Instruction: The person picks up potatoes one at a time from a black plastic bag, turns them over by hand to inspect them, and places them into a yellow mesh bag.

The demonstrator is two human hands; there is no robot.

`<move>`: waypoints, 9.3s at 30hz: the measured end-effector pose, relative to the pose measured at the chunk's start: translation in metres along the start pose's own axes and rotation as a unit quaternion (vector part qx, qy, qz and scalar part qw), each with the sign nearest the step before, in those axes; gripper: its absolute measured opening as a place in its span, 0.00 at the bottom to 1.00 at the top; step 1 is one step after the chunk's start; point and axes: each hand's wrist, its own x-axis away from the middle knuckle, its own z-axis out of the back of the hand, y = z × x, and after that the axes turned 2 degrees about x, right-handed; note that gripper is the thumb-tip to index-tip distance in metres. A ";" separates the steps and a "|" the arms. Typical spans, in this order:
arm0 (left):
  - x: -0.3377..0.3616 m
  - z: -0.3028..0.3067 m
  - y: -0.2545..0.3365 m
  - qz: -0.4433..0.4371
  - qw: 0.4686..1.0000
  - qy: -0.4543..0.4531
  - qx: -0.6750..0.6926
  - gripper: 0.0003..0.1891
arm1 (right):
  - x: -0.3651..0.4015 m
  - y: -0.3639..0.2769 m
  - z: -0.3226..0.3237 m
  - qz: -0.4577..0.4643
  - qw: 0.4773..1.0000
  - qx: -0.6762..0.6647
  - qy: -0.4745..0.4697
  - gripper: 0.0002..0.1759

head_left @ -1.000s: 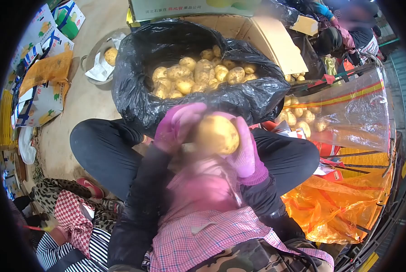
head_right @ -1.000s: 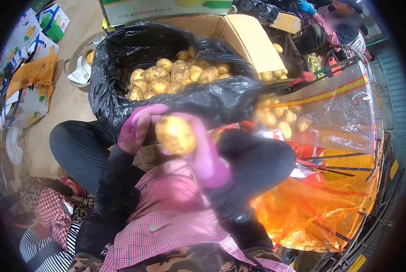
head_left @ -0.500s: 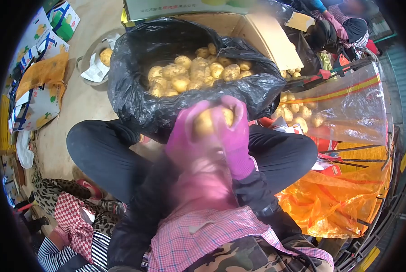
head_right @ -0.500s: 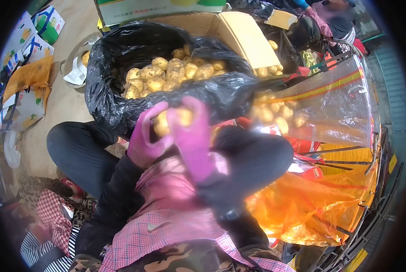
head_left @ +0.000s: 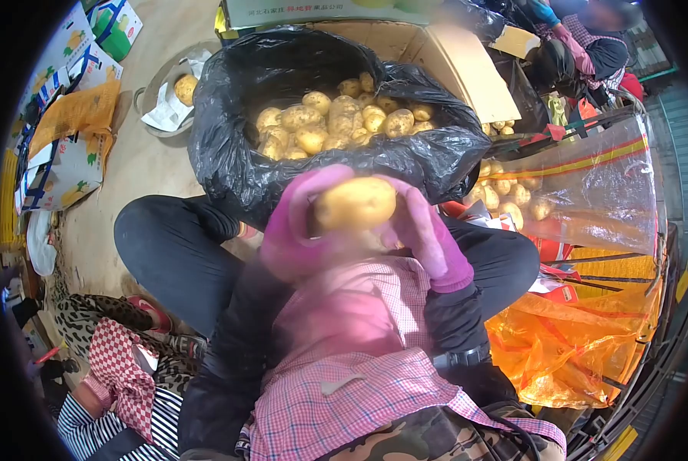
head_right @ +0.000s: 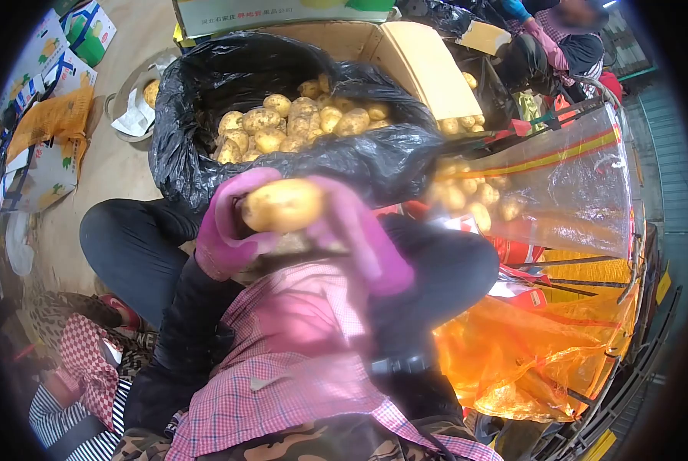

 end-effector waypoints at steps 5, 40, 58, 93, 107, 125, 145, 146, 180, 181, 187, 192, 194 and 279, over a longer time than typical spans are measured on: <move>-0.010 -0.011 0.012 -0.076 0.985 -0.052 -0.147 0.35 | 0.005 0.002 -0.004 -0.067 0.992 -0.108 -0.011 0.34; -0.021 -0.042 0.006 -0.057 0.939 0.088 -0.328 0.20 | 0.009 0.025 -0.025 0.238 0.955 0.149 0.093 0.55; -0.015 -0.007 0.011 0.092 0.971 -0.140 -0.172 0.20 | 0.014 0.006 -0.002 0.252 0.940 0.231 -0.004 0.58; -0.027 -0.029 0.031 0.013 0.951 0.123 -0.282 0.16 | 0.030 -0.011 -0.040 0.163 0.973 0.110 0.118 0.31; -0.034 -0.042 -0.015 0.034 0.918 0.157 -0.364 0.13 | 0.018 0.014 -0.045 0.218 0.961 0.054 0.163 0.37; -0.031 -0.031 -0.023 0.040 0.920 0.077 -0.383 0.18 | 0.005 0.011 -0.011 -0.031 0.828 -0.560 -0.010 0.37; -0.058 -0.032 0.030 -0.058 0.871 0.126 -0.472 0.15 | 0.024 0.030 0.018 -0.056 0.848 -0.526 -0.022 0.38; -0.054 -0.028 0.024 -0.072 0.873 0.114 -0.469 0.16 | 0.027 0.019 0.013 -0.066 0.842 -0.536 -0.020 0.37; -0.041 0.071 -0.116 0.003 0.848 -0.079 -0.524 0.15 | 0.480 0.121 -0.013 0.253 0.637 -0.517 0.512 0.42; -0.042 0.070 -0.114 0.006 0.847 -0.077 -0.526 0.14 | 0.483 0.126 -0.002 0.241 0.567 -0.438 0.655 0.43; -0.031 0.065 -0.108 -0.031 0.831 -0.029 -0.555 0.13 | 0.434 0.091 0.011 -0.097 0.785 -0.273 0.548 0.31; -0.024 0.030 -0.065 -0.072 0.793 -0.001 -0.605 0.05 | 0.227 -0.019 -0.001 -0.149 0.946 -0.017 0.289 0.27; -0.024 0.023 -0.055 -0.078 0.811 -0.040 -0.578 0.04 | 0.132 -0.031 -0.009 -0.032 0.964 0.085 0.250 0.27; -0.009 -0.024 -0.039 -0.131 0.899 0.064 -0.413 0.21 | 0.030 0.023 -0.052 0.233 0.949 -0.198 0.076 0.33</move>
